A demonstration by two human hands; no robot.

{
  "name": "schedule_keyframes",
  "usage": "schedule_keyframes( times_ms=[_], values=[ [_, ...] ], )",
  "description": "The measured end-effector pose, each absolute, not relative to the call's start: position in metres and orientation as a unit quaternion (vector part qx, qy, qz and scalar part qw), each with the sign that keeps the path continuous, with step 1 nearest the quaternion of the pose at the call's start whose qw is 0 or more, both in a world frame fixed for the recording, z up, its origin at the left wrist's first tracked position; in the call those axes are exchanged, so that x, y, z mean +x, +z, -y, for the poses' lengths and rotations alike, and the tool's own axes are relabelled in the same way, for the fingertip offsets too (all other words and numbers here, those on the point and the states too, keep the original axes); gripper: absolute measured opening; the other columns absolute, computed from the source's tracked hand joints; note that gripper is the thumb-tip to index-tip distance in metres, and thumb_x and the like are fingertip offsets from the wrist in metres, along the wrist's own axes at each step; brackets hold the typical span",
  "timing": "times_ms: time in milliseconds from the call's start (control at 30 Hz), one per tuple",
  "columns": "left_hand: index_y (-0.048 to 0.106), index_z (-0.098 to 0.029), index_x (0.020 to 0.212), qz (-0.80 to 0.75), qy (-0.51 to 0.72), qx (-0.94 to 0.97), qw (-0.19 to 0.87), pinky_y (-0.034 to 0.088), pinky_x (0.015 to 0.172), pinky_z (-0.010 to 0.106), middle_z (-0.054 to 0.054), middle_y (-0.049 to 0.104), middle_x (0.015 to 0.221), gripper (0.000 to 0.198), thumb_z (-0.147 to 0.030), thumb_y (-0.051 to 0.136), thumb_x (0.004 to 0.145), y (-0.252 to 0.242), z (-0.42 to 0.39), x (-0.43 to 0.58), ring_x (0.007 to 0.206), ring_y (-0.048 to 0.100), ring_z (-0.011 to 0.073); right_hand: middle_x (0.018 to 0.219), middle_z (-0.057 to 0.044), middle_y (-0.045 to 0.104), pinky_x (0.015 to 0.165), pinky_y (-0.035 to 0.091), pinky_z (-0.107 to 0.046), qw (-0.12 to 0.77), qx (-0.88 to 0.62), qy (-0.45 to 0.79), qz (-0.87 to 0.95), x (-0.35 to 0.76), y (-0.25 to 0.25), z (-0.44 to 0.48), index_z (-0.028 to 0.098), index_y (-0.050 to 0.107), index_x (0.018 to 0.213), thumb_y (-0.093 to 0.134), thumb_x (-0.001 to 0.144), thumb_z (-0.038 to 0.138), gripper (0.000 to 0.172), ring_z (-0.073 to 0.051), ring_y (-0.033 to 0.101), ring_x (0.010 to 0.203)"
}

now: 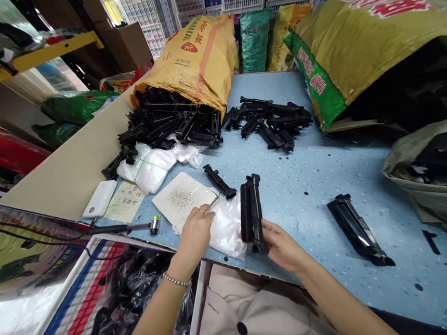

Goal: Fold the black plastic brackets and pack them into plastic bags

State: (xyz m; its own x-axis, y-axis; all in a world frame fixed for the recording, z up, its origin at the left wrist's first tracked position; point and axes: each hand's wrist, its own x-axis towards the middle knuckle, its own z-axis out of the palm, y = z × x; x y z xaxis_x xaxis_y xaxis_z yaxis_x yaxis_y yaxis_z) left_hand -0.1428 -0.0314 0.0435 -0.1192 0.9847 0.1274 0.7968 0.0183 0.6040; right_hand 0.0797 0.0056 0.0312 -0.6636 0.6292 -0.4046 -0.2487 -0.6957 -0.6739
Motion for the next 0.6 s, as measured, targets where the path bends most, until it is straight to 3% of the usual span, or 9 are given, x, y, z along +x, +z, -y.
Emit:
schedule_keyframes(
  times_ms=[133,200,300,400,500,600],
  values=[
    [0.058,-0.017,0.122,-0.653,0.312,0.658,0.208,0.042,0.106,0.043,0.012,0.057,0.126,0.054,0.002,0.041,0.075,0.028,0.029,-0.15,0.12,0.053,0.023,0.074,-0.01,0.068,0.043,0.043,-0.012,0.088,-0.222,0.963,0.122,0.087,0.019,0.012,0.004,0.066,0.096,0.067,0.082,0.026,0.026,-0.008,0.058,0.055],
    [0.051,-0.019,0.132,-0.647,0.334,0.646,0.227,0.038,0.11,0.043,0.012,0.052,0.134,0.06,0.001,0.041,0.076,0.026,0.036,-0.148,0.128,0.048,0.0228,0.072,-0.008,0.065,0.036,0.035,-0.006,0.052,-0.187,0.981,0.023,0.084,0.007,0.015,0.001,0.064,0.098,0.066,0.081,0.022,0.027,-0.004,0.051,0.05],
    [0.035,-0.024,0.145,-0.627,0.326,0.665,0.242,0.034,0.113,0.043,0.01,0.041,0.146,0.068,-0.002,0.04,0.081,0.037,0.056,-0.132,0.136,0.039,0.0224,0.072,-0.007,0.064,0.034,0.03,-0.003,0.079,-0.193,0.978,-0.007,0.08,-0.004,0.015,0.002,0.063,0.099,0.068,0.08,0.021,0.027,-0.001,0.045,0.048],
    [0.025,-0.026,0.149,-0.579,0.284,0.716,0.266,0.036,0.112,0.044,0.009,0.034,0.152,0.072,-0.002,0.037,0.083,0.058,0.078,-0.109,0.138,0.036,0.0231,0.069,-0.006,0.064,0.033,0.029,-0.005,0.123,-0.259,0.953,0.092,0.078,0.002,0.017,0.006,0.066,0.089,0.072,0.078,0.025,0.023,-0.001,0.043,0.044],
    [0.022,-0.028,0.15,-0.563,0.27,0.727,0.284,0.041,0.109,0.041,0.009,0.035,0.152,0.072,-0.001,0.036,0.084,0.074,0.091,-0.101,0.136,0.039,0.0236,0.061,-0.005,0.064,0.031,0.027,-0.009,0.156,-0.289,0.924,0.196,0.079,0.019,0.024,0.009,0.067,0.079,0.07,0.08,0.028,0.018,-0.002,0.043,0.039],
    [0.024,-0.03,0.149,-0.589,0.29,0.705,0.267,0.043,0.107,0.04,0.009,0.038,0.15,0.07,-0.004,0.038,0.086,0.076,0.094,-0.111,0.133,0.043,0.024,0.065,-0.005,0.065,0.031,0.025,-0.01,0.181,-0.258,0.931,0.185,0.084,0.033,0.032,0.01,0.069,0.084,0.071,0.079,0.029,0.019,-0.002,0.039,0.04]
  ],
)
